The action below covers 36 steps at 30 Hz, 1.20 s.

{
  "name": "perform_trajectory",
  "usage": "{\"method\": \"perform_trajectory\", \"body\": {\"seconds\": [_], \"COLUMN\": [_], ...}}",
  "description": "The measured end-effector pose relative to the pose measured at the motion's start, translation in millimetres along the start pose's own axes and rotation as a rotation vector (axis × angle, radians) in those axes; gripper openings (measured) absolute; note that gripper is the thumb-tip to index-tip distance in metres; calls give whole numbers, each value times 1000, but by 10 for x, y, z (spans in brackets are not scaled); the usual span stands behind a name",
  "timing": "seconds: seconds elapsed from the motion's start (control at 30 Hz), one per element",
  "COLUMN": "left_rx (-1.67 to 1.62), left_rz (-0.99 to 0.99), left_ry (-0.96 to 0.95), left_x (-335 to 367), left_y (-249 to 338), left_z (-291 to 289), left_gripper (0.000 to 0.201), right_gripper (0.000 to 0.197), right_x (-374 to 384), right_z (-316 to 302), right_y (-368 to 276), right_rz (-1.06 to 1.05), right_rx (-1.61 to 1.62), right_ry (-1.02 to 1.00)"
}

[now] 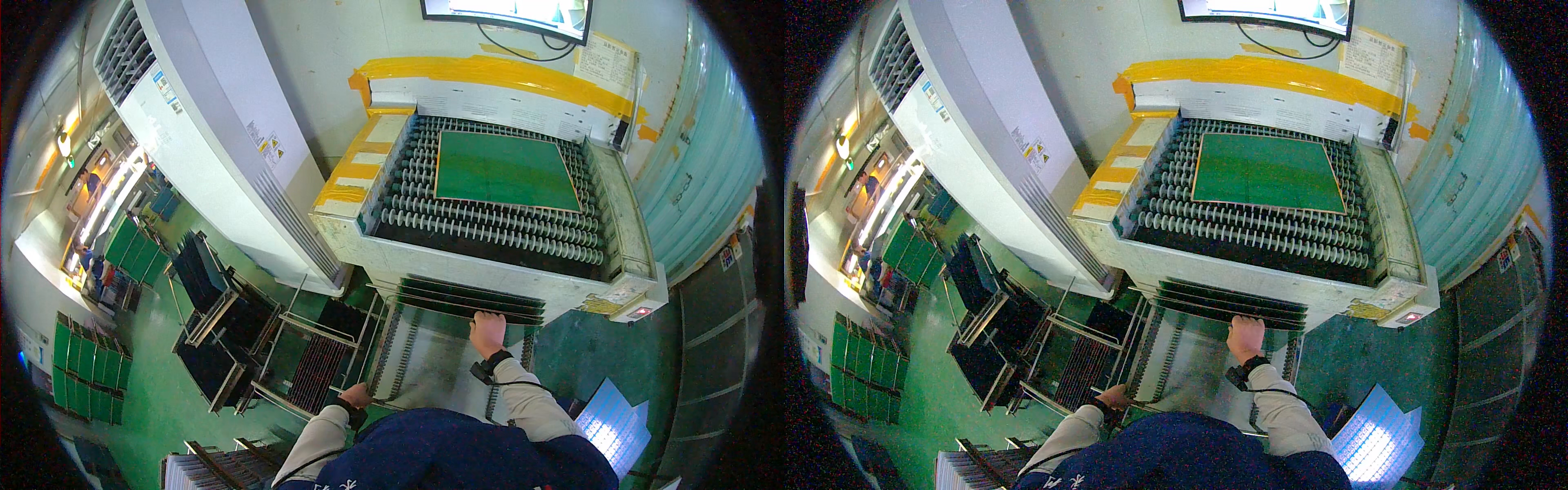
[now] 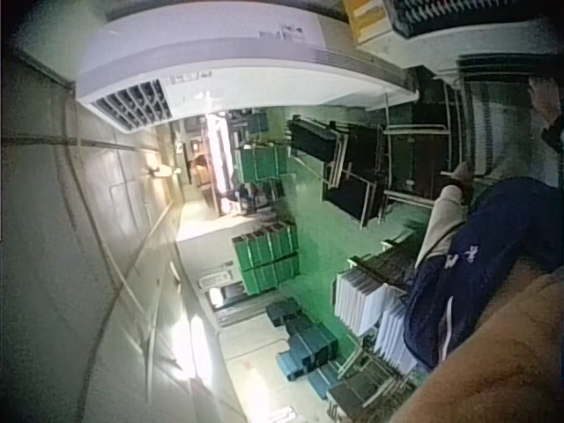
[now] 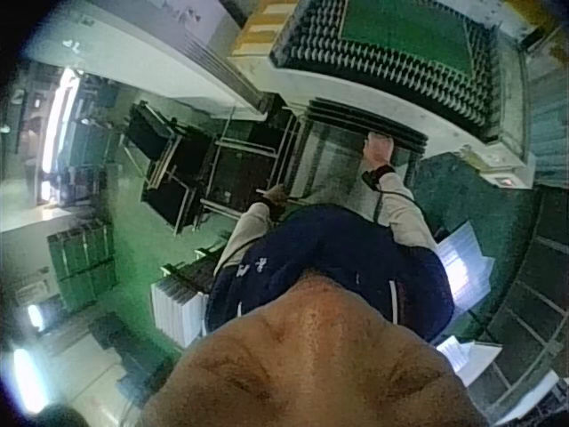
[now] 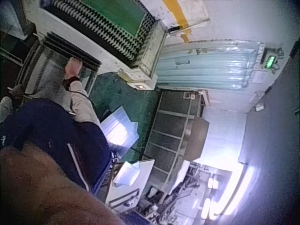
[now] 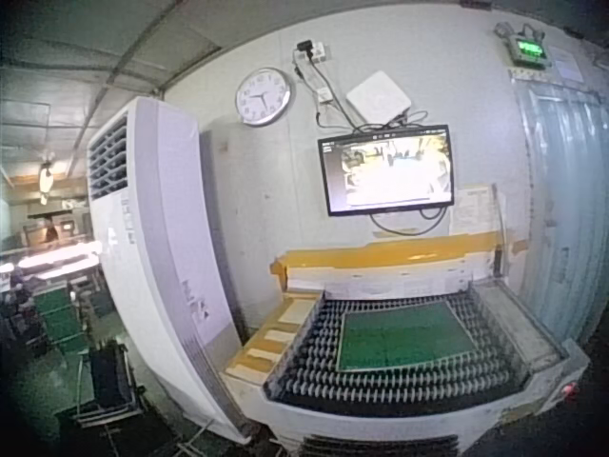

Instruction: Loading and unloading circuit boards into a processing machine and organizing them in racks.

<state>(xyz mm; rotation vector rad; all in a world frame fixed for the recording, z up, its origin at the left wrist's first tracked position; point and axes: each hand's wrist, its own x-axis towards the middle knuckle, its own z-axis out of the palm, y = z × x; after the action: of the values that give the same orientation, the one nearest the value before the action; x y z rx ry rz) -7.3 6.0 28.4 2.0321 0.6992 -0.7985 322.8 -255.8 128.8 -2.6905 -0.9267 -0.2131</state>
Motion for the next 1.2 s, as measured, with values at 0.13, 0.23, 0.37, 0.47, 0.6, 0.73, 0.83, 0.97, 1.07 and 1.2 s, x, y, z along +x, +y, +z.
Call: {"method": "perform_trajectory", "body": {"seconds": [0.13,0.23,0.37,0.47,0.6,0.73,0.83,0.97,1.07,1.2], "left_rx": [30,38,-6,-20,51,54,31,41,31,25], "left_rz": [18,35,31,12,-24,-9,27,44,51,34], "left_ry": [-15,12,31,6,-9,9,3,0,16,19], "left_x": [21,144,118,96,-165,-79,-112,-174,-83,-96], "left_y": [28,-187,-109,-107,253,83,165,252,104,114], "left_z": [-15,55,63,47,-117,-56,-79,-120,-54,-64], "left_gripper": [33,34,30,30,29,28,28,28,28,30], "right_gripper": [17,17,17,17,17,17,18,18,16,17], "right_x": [-11,2,-13,1,-9,5,-6,-7,9,-5], "right_z": [32,16,-9,11,-9,-15,-26,-13,-12,-8], "right_y": [40,-15,8,-6,11,-19,-1,17,-17,0], "right_rz": [-3,-8,0,-2,13,6,7,7,2,0], "right_rx": [0,2,8,16,6,-3,-4,-3,9,-7], "right_ry": [42,44,52,36,9,3,-2,-1,5,8]}}
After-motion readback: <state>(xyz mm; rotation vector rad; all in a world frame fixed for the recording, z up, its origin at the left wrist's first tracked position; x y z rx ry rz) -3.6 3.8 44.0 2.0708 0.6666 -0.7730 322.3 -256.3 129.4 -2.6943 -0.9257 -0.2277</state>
